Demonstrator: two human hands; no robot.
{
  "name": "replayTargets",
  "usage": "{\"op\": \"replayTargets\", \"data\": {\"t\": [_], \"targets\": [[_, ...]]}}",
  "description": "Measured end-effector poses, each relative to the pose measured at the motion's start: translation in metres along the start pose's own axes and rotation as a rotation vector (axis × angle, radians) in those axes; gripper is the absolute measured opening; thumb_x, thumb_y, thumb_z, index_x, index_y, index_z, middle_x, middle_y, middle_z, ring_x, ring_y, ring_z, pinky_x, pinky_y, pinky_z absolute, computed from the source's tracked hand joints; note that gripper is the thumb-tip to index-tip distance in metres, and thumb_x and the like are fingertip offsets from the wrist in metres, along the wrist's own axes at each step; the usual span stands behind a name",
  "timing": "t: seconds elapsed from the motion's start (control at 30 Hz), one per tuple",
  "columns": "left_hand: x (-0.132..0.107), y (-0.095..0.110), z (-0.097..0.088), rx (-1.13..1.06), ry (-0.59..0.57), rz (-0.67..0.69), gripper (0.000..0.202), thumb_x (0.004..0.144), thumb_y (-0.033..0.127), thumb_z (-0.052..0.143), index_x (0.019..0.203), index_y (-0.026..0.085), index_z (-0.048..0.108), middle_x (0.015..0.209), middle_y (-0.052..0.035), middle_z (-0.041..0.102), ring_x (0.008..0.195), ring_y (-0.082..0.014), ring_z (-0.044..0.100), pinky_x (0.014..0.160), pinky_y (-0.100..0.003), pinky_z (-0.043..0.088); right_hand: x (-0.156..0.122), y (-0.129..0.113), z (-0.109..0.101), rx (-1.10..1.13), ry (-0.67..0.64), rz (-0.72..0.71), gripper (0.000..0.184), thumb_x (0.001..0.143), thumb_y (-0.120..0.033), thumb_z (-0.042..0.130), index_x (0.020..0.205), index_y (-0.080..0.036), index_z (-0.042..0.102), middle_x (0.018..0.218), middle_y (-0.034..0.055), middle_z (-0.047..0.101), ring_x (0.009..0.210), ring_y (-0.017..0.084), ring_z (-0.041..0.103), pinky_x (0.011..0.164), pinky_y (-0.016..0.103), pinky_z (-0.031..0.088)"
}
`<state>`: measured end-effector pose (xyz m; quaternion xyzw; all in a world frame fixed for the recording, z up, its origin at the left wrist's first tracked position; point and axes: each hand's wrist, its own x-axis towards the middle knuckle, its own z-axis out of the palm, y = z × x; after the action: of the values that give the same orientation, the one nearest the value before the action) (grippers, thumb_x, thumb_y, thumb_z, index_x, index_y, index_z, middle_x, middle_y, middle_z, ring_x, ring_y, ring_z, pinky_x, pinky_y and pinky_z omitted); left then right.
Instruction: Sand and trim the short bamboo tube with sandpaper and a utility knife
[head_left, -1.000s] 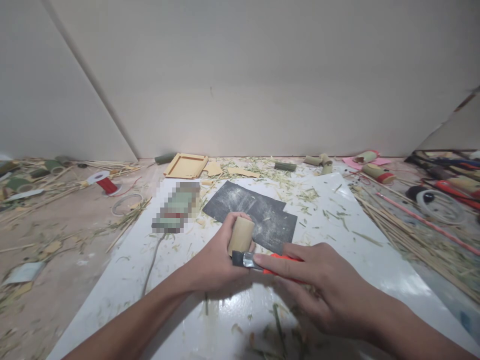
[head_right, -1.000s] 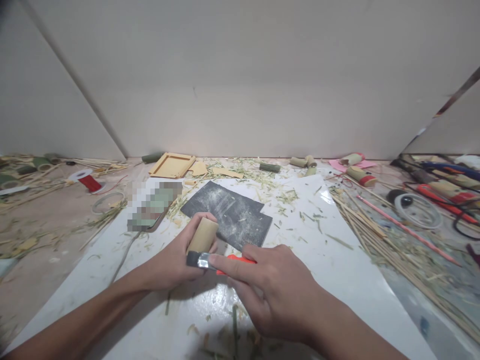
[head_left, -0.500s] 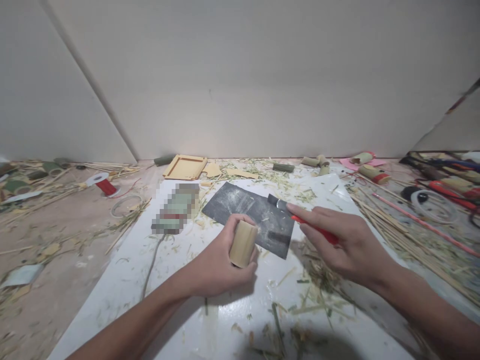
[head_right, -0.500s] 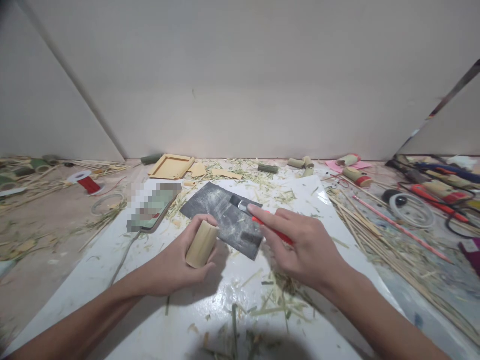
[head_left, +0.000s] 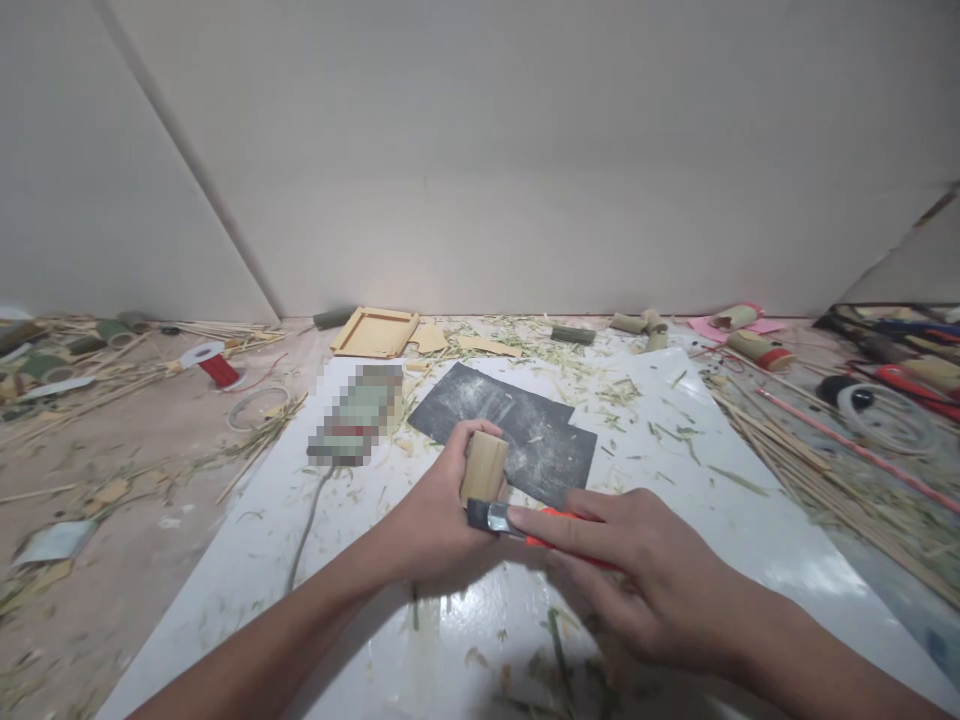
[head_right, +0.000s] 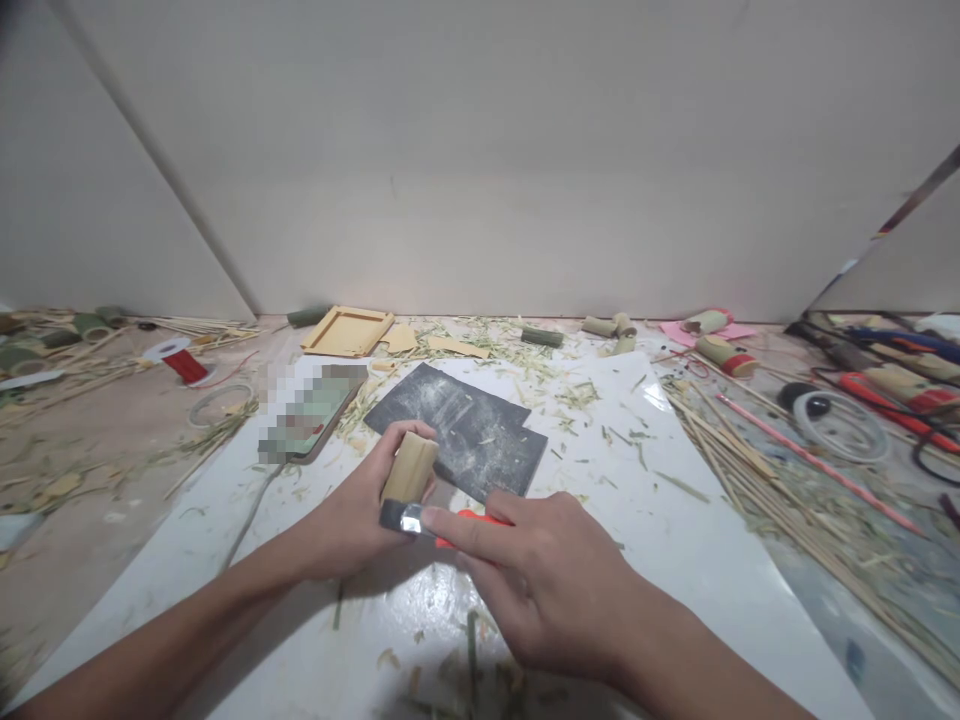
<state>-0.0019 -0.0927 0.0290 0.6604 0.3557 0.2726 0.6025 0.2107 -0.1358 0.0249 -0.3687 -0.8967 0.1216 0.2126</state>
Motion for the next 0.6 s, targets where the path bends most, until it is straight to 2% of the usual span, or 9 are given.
{"op": "replayTargets", "data": {"t": [0.33, 0.6], "targets": [[0.0006, -0.0004, 0.0005, -0.005, -0.012, 0.011, 0.054, 0.077, 0.022, 0.071, 0.113, 0.026, 0.031, 0.078, 0.0063, 0.045, 0.065, -0.0095, 0.041, 0.057, -0.022, 0.036, -0.002, 0.0018, 0.0024, -0.091, 0.053, -0.034, 0.039, 0.094, -0.021, 0.041, 0.129, -0.029, 0.057, 0.065, -0.0018, 0.048, 0.05, 0.012, 0.039, 0.05, 0.025, 0.022], [0.0004, 0.0046, -0.0021, 0.082, -0.018, 0.045, 0.046, 0.081, 0.02, 0.063, 0.112, 0.025, 0.03, 0.077, 0.0055, 0.046, 0.064, -0.0104, 0.042, 0.056, -0.022, 0.037, -0.0025, 0.0002, 0.0, -0.196, 0.082, -0.083, 0.039, 0.093, -0.023, 0.042, 0.13, -0.028, 0.056, 0.065, -0.0015, 0.049, 0.05, 0.012, 0.039, 0.05, 0.025, 0.023]]}}
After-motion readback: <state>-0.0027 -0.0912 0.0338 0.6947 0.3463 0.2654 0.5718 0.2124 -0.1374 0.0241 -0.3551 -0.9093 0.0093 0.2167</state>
